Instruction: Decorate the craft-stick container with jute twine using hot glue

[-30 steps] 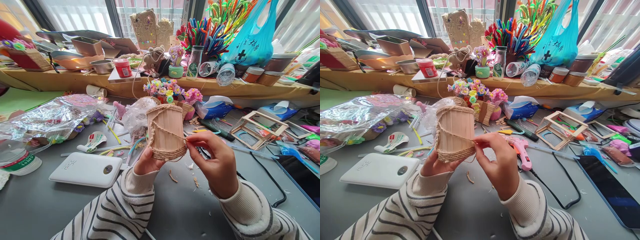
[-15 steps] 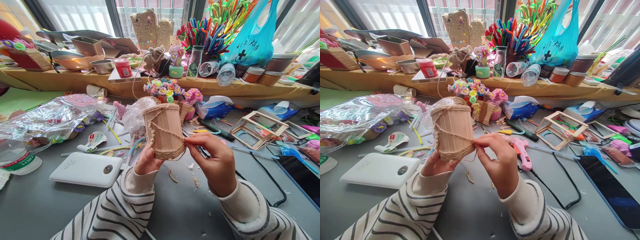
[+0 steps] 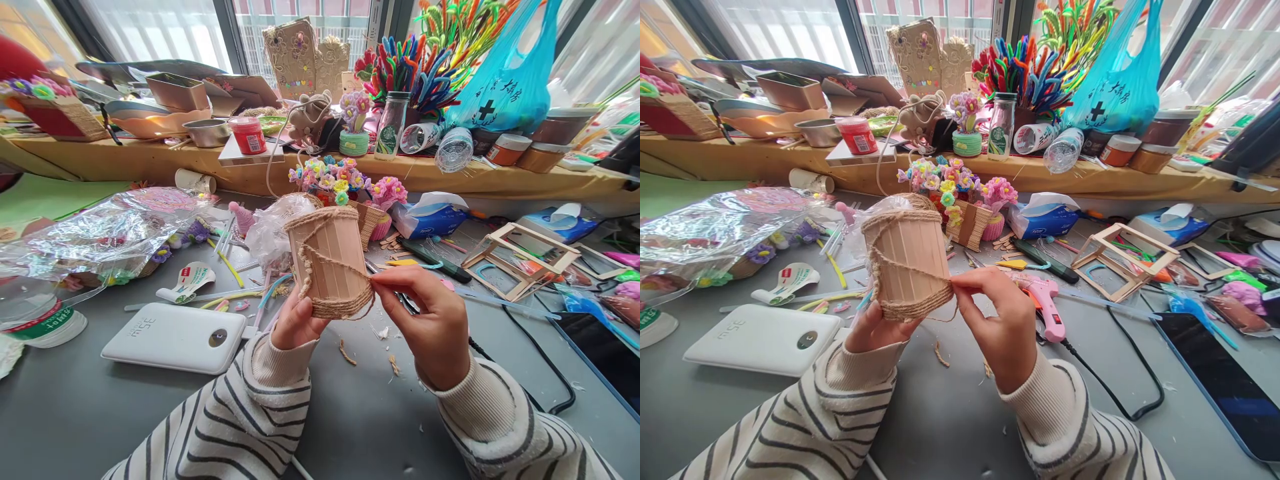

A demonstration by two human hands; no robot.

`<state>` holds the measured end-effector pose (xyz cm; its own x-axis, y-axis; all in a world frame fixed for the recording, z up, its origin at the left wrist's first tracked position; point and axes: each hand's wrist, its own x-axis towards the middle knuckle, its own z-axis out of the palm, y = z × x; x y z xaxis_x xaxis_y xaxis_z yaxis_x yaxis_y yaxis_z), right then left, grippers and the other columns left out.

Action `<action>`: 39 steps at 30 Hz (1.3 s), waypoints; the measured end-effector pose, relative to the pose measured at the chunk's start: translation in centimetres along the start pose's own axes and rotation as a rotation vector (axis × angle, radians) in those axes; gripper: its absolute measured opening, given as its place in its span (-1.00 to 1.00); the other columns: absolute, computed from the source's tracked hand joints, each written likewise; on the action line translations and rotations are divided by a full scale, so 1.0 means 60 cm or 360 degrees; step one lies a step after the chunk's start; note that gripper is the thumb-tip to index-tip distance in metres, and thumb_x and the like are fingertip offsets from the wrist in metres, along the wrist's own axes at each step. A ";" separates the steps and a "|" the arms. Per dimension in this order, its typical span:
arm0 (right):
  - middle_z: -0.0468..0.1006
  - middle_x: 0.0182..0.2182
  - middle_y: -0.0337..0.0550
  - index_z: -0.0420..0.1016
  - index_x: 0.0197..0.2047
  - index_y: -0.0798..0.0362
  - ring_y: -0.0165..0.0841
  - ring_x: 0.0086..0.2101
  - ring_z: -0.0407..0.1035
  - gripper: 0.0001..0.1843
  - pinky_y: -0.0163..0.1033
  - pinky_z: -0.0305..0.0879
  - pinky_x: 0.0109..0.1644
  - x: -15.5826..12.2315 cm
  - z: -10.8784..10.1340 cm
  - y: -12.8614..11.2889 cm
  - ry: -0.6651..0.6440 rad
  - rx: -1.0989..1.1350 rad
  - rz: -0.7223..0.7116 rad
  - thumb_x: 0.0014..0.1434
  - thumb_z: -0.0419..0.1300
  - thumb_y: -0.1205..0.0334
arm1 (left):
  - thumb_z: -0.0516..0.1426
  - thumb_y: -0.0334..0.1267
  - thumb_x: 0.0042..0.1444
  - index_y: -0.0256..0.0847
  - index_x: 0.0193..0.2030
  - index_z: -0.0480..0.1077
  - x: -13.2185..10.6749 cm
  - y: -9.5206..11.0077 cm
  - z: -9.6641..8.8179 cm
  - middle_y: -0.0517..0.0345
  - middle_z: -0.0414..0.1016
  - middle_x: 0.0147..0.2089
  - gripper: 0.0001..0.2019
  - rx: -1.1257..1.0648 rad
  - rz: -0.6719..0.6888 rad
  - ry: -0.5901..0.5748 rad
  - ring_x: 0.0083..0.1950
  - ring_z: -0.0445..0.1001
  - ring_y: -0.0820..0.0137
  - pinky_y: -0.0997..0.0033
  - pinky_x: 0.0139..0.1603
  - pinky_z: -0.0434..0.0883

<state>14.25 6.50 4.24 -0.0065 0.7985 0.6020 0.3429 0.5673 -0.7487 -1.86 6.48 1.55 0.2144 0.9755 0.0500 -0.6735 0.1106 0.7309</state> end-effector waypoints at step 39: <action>0.37 -0.03 -0.15 0.34 -0.02 -0.04 -0.33 -0.01 0.22 -0.60 -0.17 0.30 0.00 -0.010 0.013 -0.005 -0.0239 0.0157 0.0164 0.05 0.05 0.40 | 0.25 -0.11 -0.26 -0.19 -0.08 0.23 0.019 -0.027 -0.016 -0.01 0.41 -0.08 -0.44 0.0254 0.0513 0.0078 0.11 0.22 0.00 0.01 0.11 0.14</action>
<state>13.43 5.99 3.92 -0.1187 0.8702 0.4782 0.2553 0.4922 -0.8322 -1.17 7.61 -0.24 -0.0280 0.9637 0.2654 -0.5812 -0.2317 0.7801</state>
